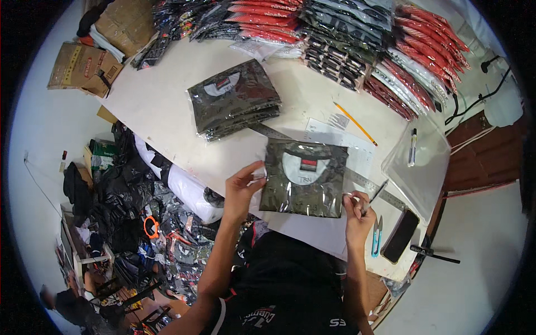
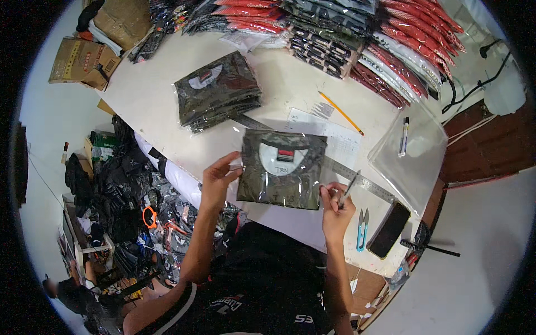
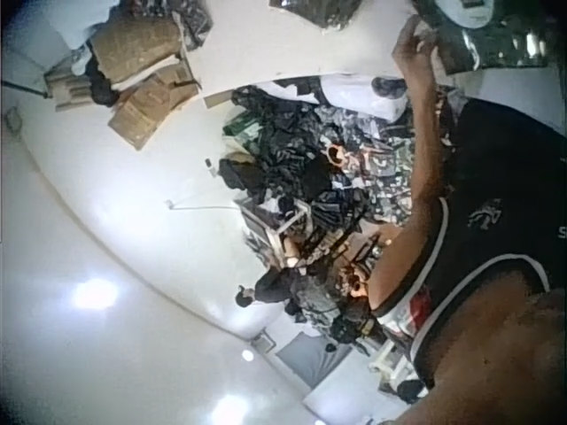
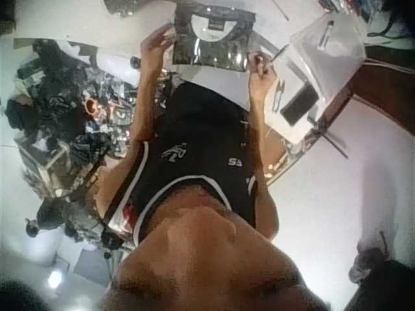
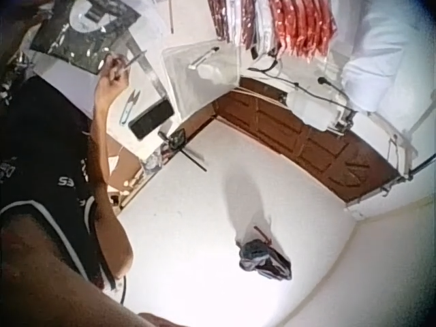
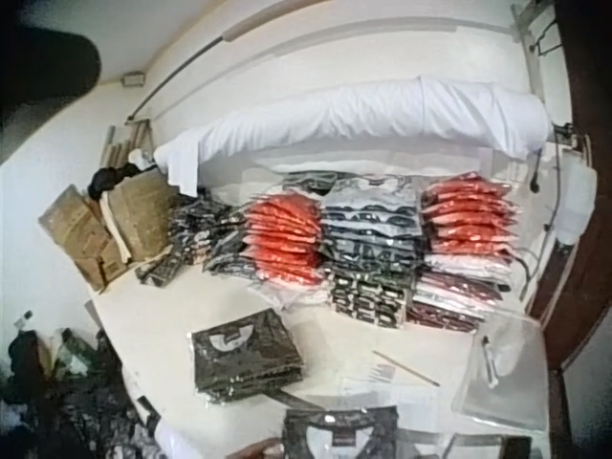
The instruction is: The recorder is counting and recording the inventory of packaged camouflage and patterned shirts on a worksheet.
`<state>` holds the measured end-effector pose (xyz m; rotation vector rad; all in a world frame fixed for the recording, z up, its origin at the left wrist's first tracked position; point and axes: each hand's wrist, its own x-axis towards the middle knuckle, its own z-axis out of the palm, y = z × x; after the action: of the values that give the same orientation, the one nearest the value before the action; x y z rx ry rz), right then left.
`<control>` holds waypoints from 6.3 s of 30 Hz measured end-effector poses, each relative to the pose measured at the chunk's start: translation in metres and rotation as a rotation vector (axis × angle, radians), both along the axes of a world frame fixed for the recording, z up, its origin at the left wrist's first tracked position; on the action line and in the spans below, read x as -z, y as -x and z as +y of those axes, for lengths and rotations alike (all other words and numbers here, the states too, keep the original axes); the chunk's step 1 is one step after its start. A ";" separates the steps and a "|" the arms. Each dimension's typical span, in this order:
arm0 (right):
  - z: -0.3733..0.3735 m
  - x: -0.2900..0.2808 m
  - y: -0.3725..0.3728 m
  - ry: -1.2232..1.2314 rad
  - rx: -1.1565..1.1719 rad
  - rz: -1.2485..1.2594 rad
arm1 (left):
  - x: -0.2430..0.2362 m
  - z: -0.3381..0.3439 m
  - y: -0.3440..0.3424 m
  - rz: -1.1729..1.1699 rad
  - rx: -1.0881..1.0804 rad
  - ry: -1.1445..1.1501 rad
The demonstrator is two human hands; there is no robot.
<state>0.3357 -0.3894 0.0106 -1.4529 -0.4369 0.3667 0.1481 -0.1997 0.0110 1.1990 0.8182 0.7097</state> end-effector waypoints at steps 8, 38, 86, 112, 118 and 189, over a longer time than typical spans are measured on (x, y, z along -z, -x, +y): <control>0.025 -0.003 0.007 -0.149 -0.154 0.030 | -0.014 -0.004 0.031 -0.014 -0.217 -0.022; 0.082 -0.023 -0.021 0.137 -0.547 -0.057 | -0.054 0.032 0.074 0.498 0.130 -0.617; -0.004 -0.014 -0.039 0.076 -0.270 -0.059 | -0.073 0.079 0.010 0.596 -0.153 -1.559; 0.206 -0.054 0.058 0.126 -0.632 -0.378 | 0.079 0.279 0.116 1.106 -0.640 -1.035; 0.400 -0.073 0.107 0.253 -0.801 -0.771 | 0.078 0.413 0.159 1.317 -0.679 -1.013; 0.168 -0.109 0.029 -0.213 -0.479 0.158 | -0.060 0.108 0.059 -1.371 -0.006 0.712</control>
<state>0.3066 -0.2216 0.1195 -1.0937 -0.6744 0.7879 0.0895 -0.0913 0.0714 -0.0743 -0.1286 0.9204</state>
